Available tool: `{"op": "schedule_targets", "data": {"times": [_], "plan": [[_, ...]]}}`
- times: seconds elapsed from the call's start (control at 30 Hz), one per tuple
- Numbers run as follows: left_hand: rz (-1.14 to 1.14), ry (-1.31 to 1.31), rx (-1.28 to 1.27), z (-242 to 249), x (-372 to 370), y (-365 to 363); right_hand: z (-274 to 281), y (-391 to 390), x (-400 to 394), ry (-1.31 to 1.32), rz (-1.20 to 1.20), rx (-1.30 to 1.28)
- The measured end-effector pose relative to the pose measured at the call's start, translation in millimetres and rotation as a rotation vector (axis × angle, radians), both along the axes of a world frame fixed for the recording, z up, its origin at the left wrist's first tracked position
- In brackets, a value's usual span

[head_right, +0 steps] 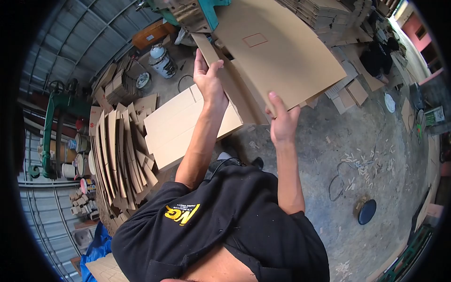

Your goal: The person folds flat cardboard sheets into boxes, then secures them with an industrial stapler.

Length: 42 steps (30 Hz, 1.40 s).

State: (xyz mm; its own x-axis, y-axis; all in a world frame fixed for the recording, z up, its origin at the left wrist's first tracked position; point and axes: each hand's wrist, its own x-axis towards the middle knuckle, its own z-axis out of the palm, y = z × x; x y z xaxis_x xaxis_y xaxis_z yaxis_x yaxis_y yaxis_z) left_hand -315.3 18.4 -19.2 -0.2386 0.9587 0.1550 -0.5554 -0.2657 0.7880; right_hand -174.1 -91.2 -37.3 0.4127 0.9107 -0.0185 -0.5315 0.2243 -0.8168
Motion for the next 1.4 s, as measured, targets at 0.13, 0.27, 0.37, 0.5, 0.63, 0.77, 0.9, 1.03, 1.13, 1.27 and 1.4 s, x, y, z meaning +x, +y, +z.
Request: {"op": "schedule_targets", "data": {"times": [0.13, 0.27, 0.37, 0.5, 0.63, 0.77, 0.9, 1.03, 1.13, 1.27, 1.4], "plan": [[0.028, -0.008, 0.074, -5.0, 11.4, -1.1, -14.2, 3.6, -19.9, -0.015, -0.027, 0.002], [-0.028, 0.047, 0.108, -9.5, 13.2, -1.7, -19.3, 6.2, -34.6, -0.002, -0.009, 0.075], [-0.021, 0.014, 0.128, -36.3, 13.6, 10.9, -13.8, 6.0, -46.3, 0.037, -0.012, 0.083], [0.012, 0.109, 0.134, -43.3, 11.0, 11.2, -13.0, 4.6, -51.4, 0.021, -0.051, 0.098], [0.044, 0.162, 0.168, -44.3, 11.0, 5.3, -8.8, 5.6, -53.2, -0.029, -0.085, 0.071], [0.066, 0.187, 0.134, -45.6, 10.1, 2.0, -6.2, 7.0, -57.2, -0.033, -0.117, 0.094], [0.014, 0.174, 0.146, -43.5, 8.2, -2.2, -8.4, 6.4, -58.2, -0.07, -0.112, 0.093], [0.03, 0.194, 0.165, -45.2, 8.6, -1.6, -13.8, 3.1, -57.0, -0.171, -0.066, 0.075], [0.031, 0.192, 0.165, -43.9, 8.1, -1.7, -12.1, 1.3, -56.7, -0.195, -0.07, 0.074], [0.041, 0.228, 0.18, -44.1, 7.6, -0.7, -12.8, 2.3, -58.8, -0.184, -0.076, 0.078], [0.048, 0.246, 0.178, -41.3, 7.0, -2.2, -11.1, 3.3, -62.0, -0.154, -0.149, 0.1]]}}
